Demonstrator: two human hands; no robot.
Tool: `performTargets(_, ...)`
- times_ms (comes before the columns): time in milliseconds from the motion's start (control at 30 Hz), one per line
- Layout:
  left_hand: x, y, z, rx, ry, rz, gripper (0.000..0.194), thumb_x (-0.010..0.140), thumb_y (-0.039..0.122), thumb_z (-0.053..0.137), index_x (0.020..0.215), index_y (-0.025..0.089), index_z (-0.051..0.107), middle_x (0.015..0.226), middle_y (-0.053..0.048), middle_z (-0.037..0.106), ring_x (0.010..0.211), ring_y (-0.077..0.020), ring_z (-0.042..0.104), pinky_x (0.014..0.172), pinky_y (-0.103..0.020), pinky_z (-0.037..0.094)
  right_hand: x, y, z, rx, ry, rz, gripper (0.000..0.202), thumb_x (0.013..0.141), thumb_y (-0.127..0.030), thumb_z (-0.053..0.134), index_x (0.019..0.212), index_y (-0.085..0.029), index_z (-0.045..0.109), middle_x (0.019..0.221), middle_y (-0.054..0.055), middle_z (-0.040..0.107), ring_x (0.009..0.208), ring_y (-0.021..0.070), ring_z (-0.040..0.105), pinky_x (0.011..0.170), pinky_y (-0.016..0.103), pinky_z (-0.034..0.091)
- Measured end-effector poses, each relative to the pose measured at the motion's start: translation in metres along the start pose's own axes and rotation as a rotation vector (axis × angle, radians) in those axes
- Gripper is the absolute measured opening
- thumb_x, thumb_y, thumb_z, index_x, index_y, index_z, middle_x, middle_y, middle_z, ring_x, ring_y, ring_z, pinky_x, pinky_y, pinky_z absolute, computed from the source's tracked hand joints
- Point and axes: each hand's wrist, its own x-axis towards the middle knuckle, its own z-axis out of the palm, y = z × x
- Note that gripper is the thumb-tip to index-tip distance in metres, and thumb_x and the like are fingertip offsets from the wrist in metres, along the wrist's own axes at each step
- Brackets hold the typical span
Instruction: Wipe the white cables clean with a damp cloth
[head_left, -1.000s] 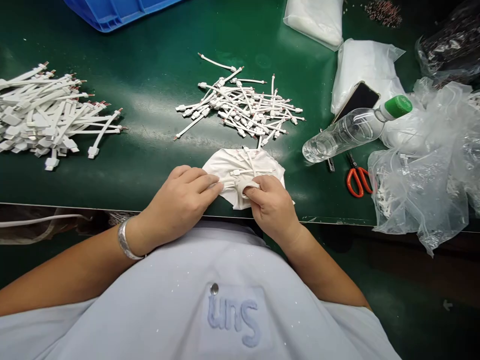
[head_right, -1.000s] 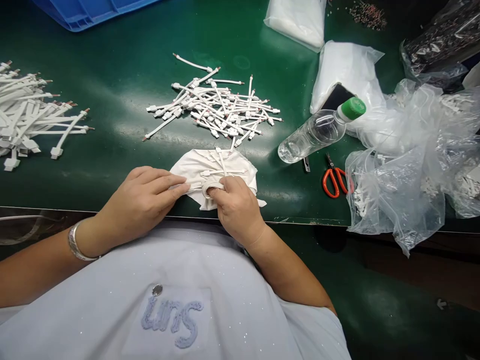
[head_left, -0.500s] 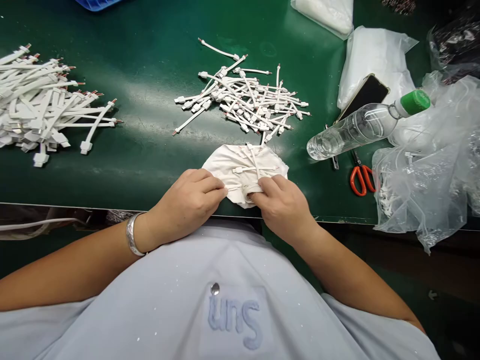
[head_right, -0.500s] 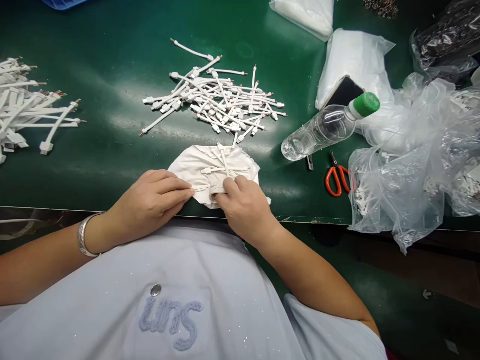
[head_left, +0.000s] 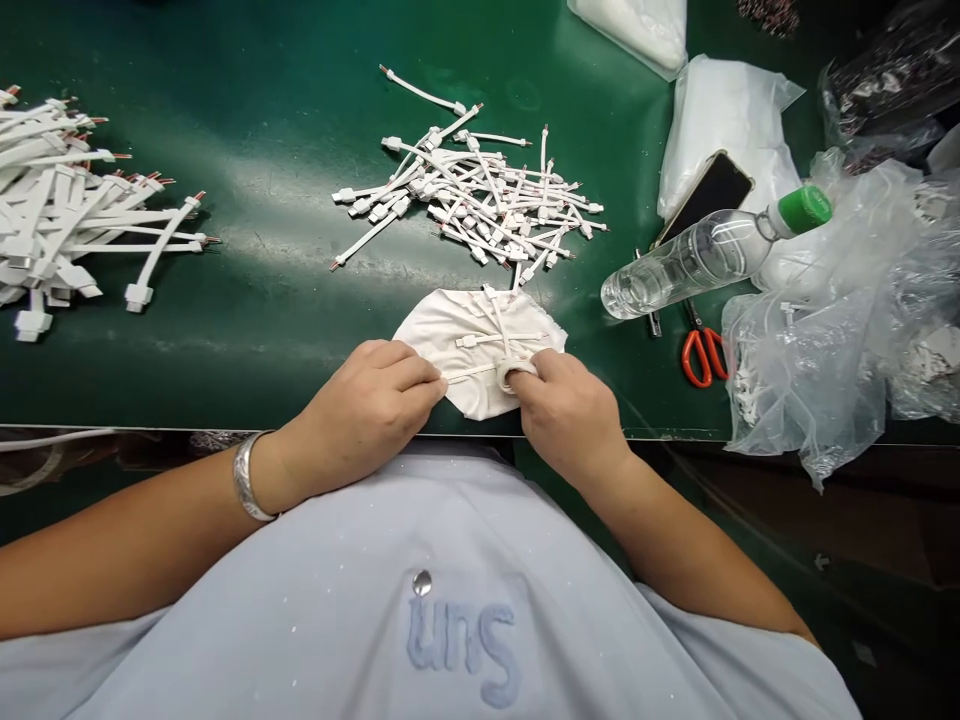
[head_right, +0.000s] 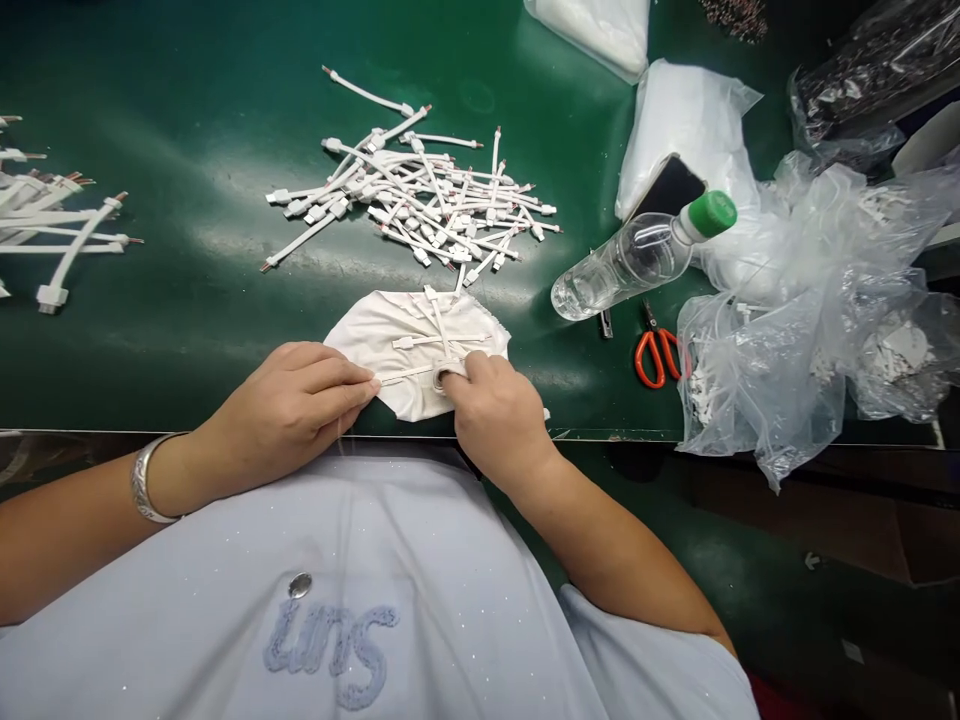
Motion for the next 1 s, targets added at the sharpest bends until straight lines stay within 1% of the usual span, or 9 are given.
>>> performTargets(67, 0.000, 0.000, 0.001, -0.008, -0.006, -0.003, 0.020, 0.092, 0.016, 0.047, 0.087, 0.017, 0.067, 0.091, -0.003, 0.072, 0.081, -0.0162, 0.059, 0.075, -0.032, 0.044, 0.001, -0.006, -0.002, 0.020, 0.015, 0.003, 0.025, 0.080, -0.002, 0.046, 0.074, -0.019, 0.065, 0.068, 0.005, 0.046, 0.066, 0.0177, 0.034, 0.057, 0.031, 0.022)
performTargets(200, 0.000, -0.001, 0.001, -0.011, -0.023, -0.011, 0.022, 0.093, 0.018, 0.045, 0.086, 0.018, 0.067, 0.090, -0.004, 0.072, 0.081, -0.0168, 0.059, 0.075, -0.033, 0.043, 0.006, -0.024, -0.001, 0.136, 0.039, -0.074, 0.025, 0.082, -0.005, 0.046, 0.078, -0.019, 0.066, 0.067, 0.004, 0.046, 0.065, 0.0171, 0.036, 0.059, 0.030, 0.024)
performTargets(367, 0.001, -0.002, 0.000, 0.001, -0.012, 0.012, 0.020, 0.092, 0.017, 0.047, 0.088, 0.018, 0.066, 0.089, -0.003, 0.071, 0.080, -0.0161, 0.058, 0.076, -0.033, 0.042, -0.004, -0.007, -0.003, -0.018, 0.050, 0.060, 0.026, 0.075, 0.000, 0.047, 0.068, -0.019, 0.063, 0.063, 0.004, 0.044, 0.062, 0.0170, 0.033, 0.055, 0.030, 0.019)
performTargets(467, 0.001, -0.002, 0.001, 0.010, -0.008, 0.017, 0.020, 0.092, 0.017, 0.046, 0.087, 0.018, 0.066, 0.088, -0.003, 0.071, 0.081, -0.0162, 0.058, 0.076, -0.032, 0.043, -0.003, -0.007, -0.004, -0.004, 0.026, 0.109, 0.027, 0.076, 0.000, 0.047, 0.072, -0.020, 0.065, 0.064, 0.003, 0.044, 0.061, 0.0166, 0.033, 0.054, 0.030, 0.018)
performTargets(633, 0.001, -0.001, 0.001, 0.042, -0.011, 0.026, 0.022, 0.092, 0.017, 0.046, 0.084, 0.017, 0.067, 0.087, -0.004, 0.071, 0.079, -0.0169, 0.058, 0.075, -0.032, 0.044, 0.009, -0.023, -0.002, 0.135, -0.013, -0.049, 0.026, 0.081, -0.005, 0.046, 0.080, -0.020, 0.067, 0.068, 0.003, 0.047, 0.063, 0.0166, 0.034, 0.057, 0.029, 0.021)
performTargets(733, 0.001, -0.001, 0.000, 0.023, -0.011, 0.016, 0.022, 0.092, 0.016, 0.046, 0.088, 0.018, 0.068, 0.089, -0.004, 0.072, 0.080, -0.0167, 0.059, 0.075, -0.033, 0.044, 0.004, -0.011, -0.002, 0.089, -0.002, -0.033, 0.027, 0.080, -0.003, 0.046, 0.073, -0.020, 0.065, 0.067, 0.003, 0.046, 0.064, 0.0169, 0.034, 0.057, 0.030, 0.021)
performTargets(833, 0.001, -0.001, 0.000, -0.017, -0.015, -0.002, 0.022, 0.092, 0.016, 0.047, 0.089, 0.018, 0.068, 0.090, -0.004, 0.072, 0.081, -0.0168, 0.060, 0.075, -0.034, 0.044, -0.002, 0.003, -0.002, 0.081, 0.002, -0.003, 0.029, 0.080, -0.001, 0.044, 0.074, -0.020, 0.065, 0.068, 0.003, 0.046, 0.066, 0.0168, 0.035, 0.058, 0.029, 0.023)
performTargets(900, 0.001, -0.001, 0.000, -0.021, -0.013, -0.007, 0.022, 0.092, 0.016, 0.047, 0.089, 0.018, 0.068, 0.090, -0.004, 0.072, 0.082, -0.0169, 0.060, 0.075, -0.034, 0.044, 0.000, 0.004, -0.002, 0.127, 0.002, -0.076, 0.029, 0.082, -0.003, 0.044, 0.077, -0.020, 0.066, 0.070, 0.003, 0.048, 0.067, 0.0166, 0.036, 0.059, 0.029, 0.024)
performTargets(1000, 0.000, -0.001, 0.000, -0.008, -0.005, -0.002, 0.021, 0.092, 0.017, 0.047, 0.089, 0.018, 0.068, 0.090, -0.004, 0.072, 0.081, -0.0168, 0.059, 0.075, -0.033, 0.045, 0.007, -0.006, 0.002, 0.161, 0.038, -0.198, 0.028, 0.085, -0.005, 0.043, 0.076, -0.020, 0.065, 0.071, 0.004, 0.049, 0.067, 0.0171, 0.036, 0.062, 0.030, 0.026)
